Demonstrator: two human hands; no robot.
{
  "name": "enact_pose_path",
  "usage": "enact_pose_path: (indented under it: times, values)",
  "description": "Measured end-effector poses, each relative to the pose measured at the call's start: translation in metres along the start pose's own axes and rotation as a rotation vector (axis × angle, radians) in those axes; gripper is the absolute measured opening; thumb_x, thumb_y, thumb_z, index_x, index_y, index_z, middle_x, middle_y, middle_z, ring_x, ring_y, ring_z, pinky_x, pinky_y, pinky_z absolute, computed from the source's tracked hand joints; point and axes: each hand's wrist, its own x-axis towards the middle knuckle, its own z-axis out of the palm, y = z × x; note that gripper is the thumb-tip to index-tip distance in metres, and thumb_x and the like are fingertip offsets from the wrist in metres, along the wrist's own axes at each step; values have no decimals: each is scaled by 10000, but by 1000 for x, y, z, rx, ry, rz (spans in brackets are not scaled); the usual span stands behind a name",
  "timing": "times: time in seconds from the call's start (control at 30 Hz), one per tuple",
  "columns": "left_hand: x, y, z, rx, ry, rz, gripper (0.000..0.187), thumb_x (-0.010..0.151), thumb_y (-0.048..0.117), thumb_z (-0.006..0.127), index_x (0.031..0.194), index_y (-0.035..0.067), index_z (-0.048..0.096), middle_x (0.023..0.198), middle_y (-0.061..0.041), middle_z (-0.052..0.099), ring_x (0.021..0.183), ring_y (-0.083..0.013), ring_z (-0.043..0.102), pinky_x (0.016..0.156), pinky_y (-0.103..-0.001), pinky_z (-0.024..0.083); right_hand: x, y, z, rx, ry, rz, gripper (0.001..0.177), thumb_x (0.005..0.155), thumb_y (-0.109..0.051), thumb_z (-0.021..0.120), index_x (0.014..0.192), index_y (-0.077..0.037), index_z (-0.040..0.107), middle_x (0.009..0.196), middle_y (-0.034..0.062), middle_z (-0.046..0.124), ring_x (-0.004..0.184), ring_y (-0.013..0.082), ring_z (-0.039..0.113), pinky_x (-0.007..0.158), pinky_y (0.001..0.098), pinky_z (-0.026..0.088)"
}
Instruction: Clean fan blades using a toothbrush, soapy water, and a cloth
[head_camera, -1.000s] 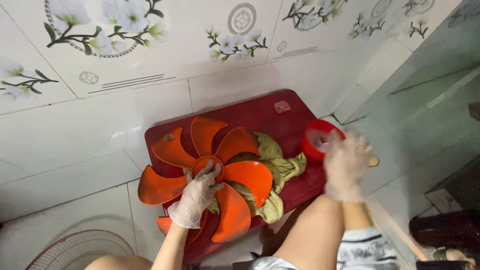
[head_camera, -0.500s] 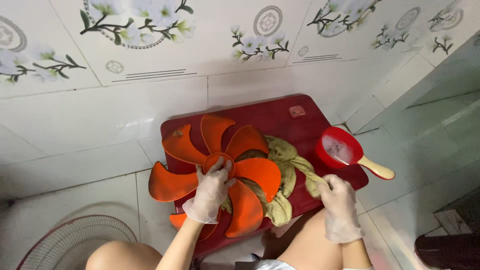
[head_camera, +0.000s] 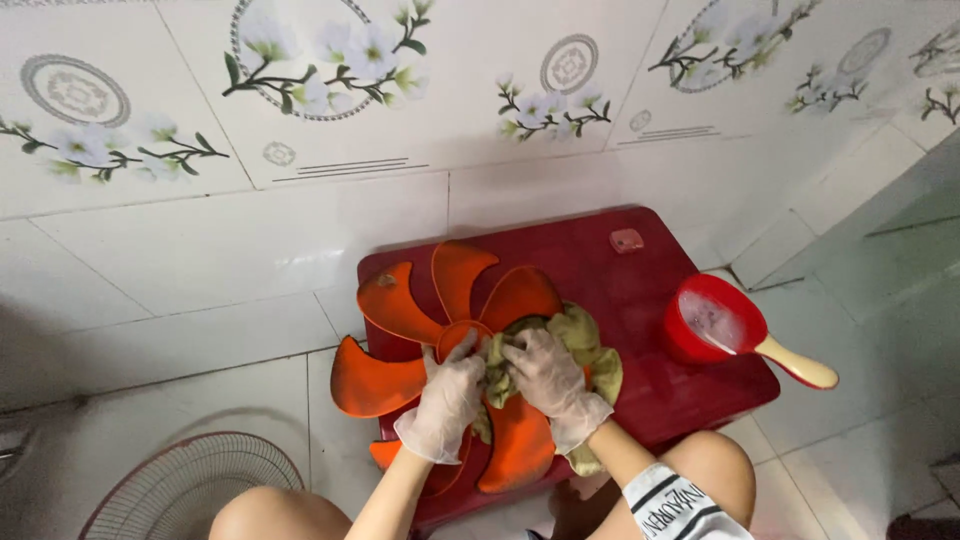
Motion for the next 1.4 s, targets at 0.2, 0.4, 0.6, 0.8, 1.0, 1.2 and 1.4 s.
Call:
enact_pose_path:
  times: [0.2, 0.4, 0.6, 0.8, 1.0, 1.2, 1.4]
  values:
    - [1, 29, -35, 369, 68, 194, 281, 770, 245, 651, 979, 58, 645, 1354, -34, 538, 1300, -319, 435, 868, -810, 306, -21, 29, 11, 58, -63, 75, 152, 719, -101, 695, 862, -119, 645, 892, 17, 534, 755, 202, 575, 653, 326, 480]
    - [3, 48, -61, 304, 58, 122, 580, 813, 299, 690, 1306, 47, 518, 1065, -69, 676, 1295, -241, 480, 932, -770, 280, -73, 69, 12, -194, 95, 498, 163, 801, -230, 689, 929, -129, 700, 910, -9, 676, 647, 233, 603, 550, 348, 482]
    - [5, 47, -56, 261, 80, 166, 392, 768, 221, 718, 1108, 51, 618, 1168, -43, 651, 1285, -265, 481, 871, -785, 303, -41, 48, 25, -320, -198, 331, 307, 774, -29, 671, 1070, 35, 623, 884, 142, 672, 446, 184, 563, 353, 254, 499]
    - [5, 42, -46, 317, 95, 164, 459, 789, 263, 698, 1193, 75, 588, 1166, -32, 642, 1258, -251, 497, 847, -785, 345, -8, 20, 19, 26, -84, 130, 352, 822, -230, 651, 1138, -99, 567, 1014, 47, 604, 785, 249, 642, 631, 331, 521]
    - [2, 42, -38, 397, 82, 41, 432, 826, 515, 661, 1162, 246, 616, 1095, 157, 706, 1337, -67, 448, 1043, -766, 194, -77, 78, 37, -151, -292, 507, 423, 809, -407, 689, 1174, -196, 655, 1185, 63, 644, 1097, 287, 634, 836, 411, 567]
    - [3, 48, -44, 438, 88, 24, 421, 817, 515, 640, 1154, 265, 635, 1113, 181, 704, 1330, -44, 449, 1047, -757, 215, -119, 99, 36, -169, -399, 737, 308, 843, -449, 576, 1088, -275, 645, 1068, -25, 645, 1002, 277, 642, 785, 434, 586]
    - [2, 9, 6, 514, 38, -4, 418, 843, 507, 626, 1168, 244, 638, 1060, 158, 720, 1311, -41, 478, 1025, -751, 263, -42, 49, 31, -161, -203, 426, 323, 822, -330, 684, 1095, -160, 650, 1042, 61, 665, 967, 295, 663, 790, 426, 580]
